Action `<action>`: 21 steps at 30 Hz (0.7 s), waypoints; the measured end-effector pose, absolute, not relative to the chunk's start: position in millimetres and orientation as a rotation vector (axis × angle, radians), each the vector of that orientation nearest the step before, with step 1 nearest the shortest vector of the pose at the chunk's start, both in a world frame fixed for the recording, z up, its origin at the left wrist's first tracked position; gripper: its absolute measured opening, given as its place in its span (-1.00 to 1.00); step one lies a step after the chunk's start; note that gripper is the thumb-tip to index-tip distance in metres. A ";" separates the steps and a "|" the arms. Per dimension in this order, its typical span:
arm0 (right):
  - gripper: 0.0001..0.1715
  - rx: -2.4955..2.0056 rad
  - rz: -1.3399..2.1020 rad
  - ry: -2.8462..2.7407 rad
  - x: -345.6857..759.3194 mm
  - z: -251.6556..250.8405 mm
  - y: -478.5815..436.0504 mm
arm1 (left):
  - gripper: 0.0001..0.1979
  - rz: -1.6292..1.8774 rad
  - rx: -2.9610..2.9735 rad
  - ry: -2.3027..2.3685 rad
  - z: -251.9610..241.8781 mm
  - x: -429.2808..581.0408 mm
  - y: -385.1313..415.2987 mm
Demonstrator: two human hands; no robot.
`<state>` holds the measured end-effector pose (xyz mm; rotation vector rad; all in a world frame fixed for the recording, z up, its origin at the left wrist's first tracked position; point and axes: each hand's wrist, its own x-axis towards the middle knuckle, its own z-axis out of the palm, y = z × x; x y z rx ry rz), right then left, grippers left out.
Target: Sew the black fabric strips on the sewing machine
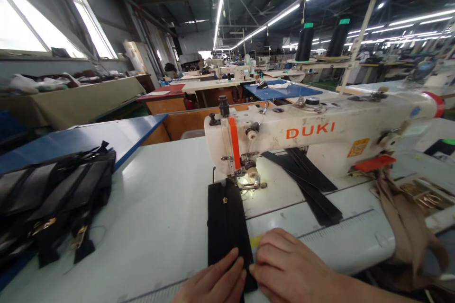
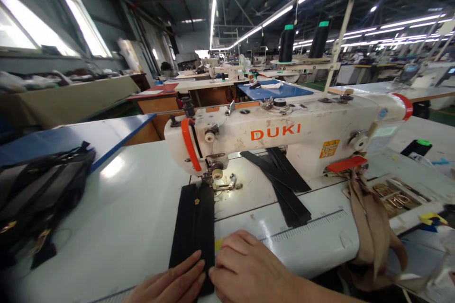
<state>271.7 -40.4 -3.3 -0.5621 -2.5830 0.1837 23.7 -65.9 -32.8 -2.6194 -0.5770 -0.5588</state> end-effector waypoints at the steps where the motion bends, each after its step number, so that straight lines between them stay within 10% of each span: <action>1: -0.85 -0.601 0.234 -2.618 271.9 1.5 -38.5 | -0.67 -0.532 -2.640 -0.592 -29.0 22.7 -63.2; 21: -0.85 -0.792 0.112 -2.599 250.7 6.2 41.0 | -0.54 -0.548 -2.736 -0.842 0.5 11.4 20.6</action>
